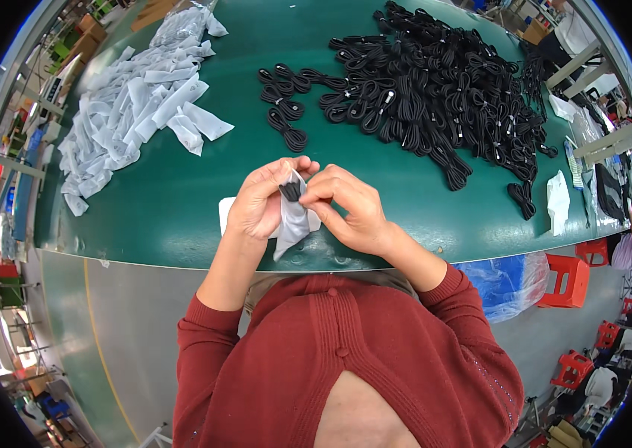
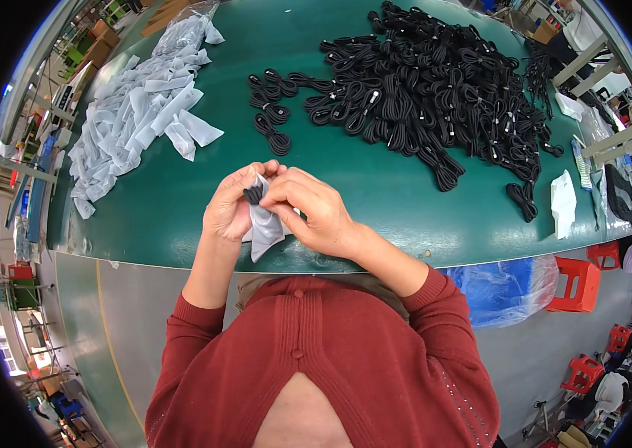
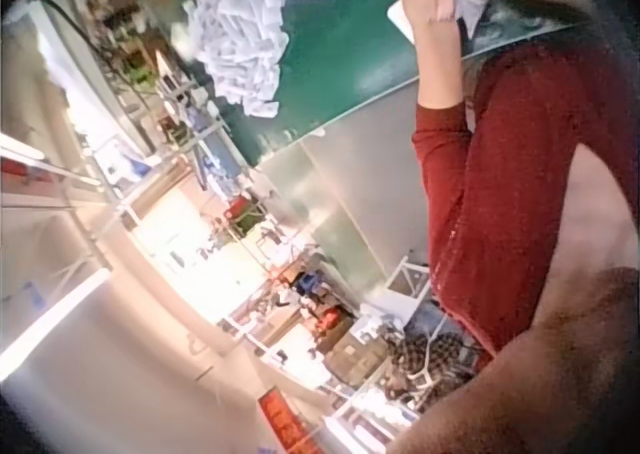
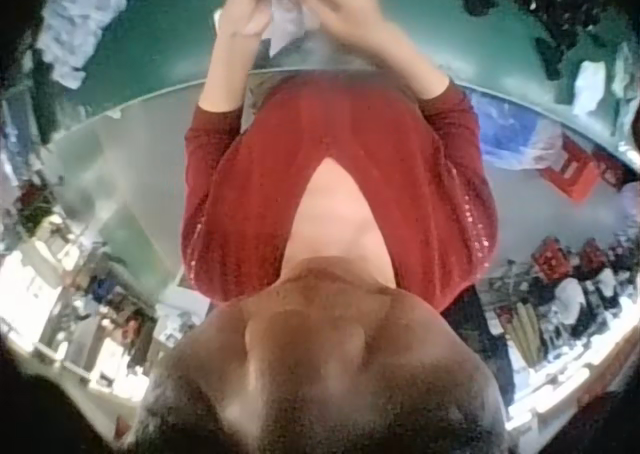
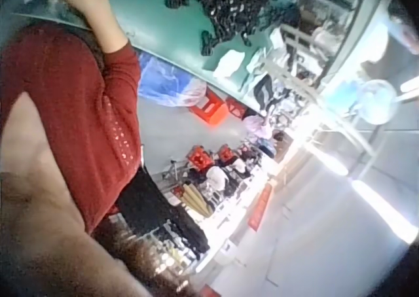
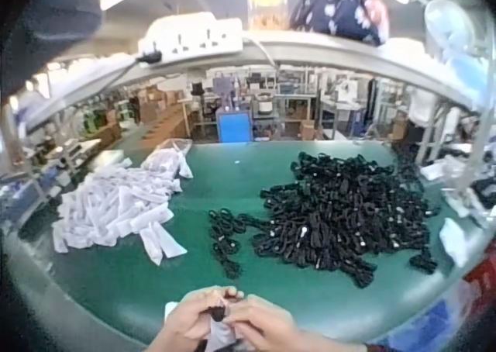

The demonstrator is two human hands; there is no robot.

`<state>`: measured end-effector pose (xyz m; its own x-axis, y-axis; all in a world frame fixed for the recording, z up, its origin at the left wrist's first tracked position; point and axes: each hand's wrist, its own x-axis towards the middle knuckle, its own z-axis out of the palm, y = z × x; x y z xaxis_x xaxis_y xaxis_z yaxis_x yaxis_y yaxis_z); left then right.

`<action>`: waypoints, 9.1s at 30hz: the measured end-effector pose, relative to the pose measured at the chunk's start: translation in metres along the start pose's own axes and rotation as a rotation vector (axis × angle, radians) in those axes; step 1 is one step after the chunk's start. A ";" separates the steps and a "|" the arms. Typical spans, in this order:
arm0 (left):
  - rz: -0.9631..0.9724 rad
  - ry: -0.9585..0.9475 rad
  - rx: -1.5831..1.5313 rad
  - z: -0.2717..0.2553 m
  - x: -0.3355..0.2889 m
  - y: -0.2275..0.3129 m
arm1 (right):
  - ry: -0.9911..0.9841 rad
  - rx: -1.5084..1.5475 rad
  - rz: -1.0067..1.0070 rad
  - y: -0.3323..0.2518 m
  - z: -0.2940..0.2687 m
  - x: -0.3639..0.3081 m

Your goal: The person repeatedly picks up black cables from a pile on a green table and places them into small white paper bags. The person handles the cables and bags by hand, folding the bags closed after insertion. The task is performed in a repetitive, one-at-a-time manner throughout the clip.

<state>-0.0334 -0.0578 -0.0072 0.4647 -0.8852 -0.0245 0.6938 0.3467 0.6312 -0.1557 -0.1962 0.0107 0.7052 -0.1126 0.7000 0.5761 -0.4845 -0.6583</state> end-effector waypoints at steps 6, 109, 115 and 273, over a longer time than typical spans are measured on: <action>-0.023 -0.072 -0.015 0.002 -0.005 -0.007 | 0.042 -0.002 0.033 -0.007 -0.009 0.011; 0.309 0.259 1.322 -0.028 -0.030 -0.040 | -0.191 -0.662 0.124 0.017 -0.021 -0.077; 0.429 0.101 1.440 -0.016 -0.032 -0.038 | -0.200 -0.308 0.419 0.013 -0.019 -0.073; 0.421 0.042 1.451 -0.026 -0.027 -0.031 | -0.249 0.034 0.639 0.021 -0.032 -0.071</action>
<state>-0.0532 -0.0365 -0.0457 0.5180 -0.7842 0.3418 -0.6069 -0.0554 0.7928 -0.2067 -0.2259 -0.0437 0.9826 -0.1628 0.0897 0.0253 -0.3614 -0.9321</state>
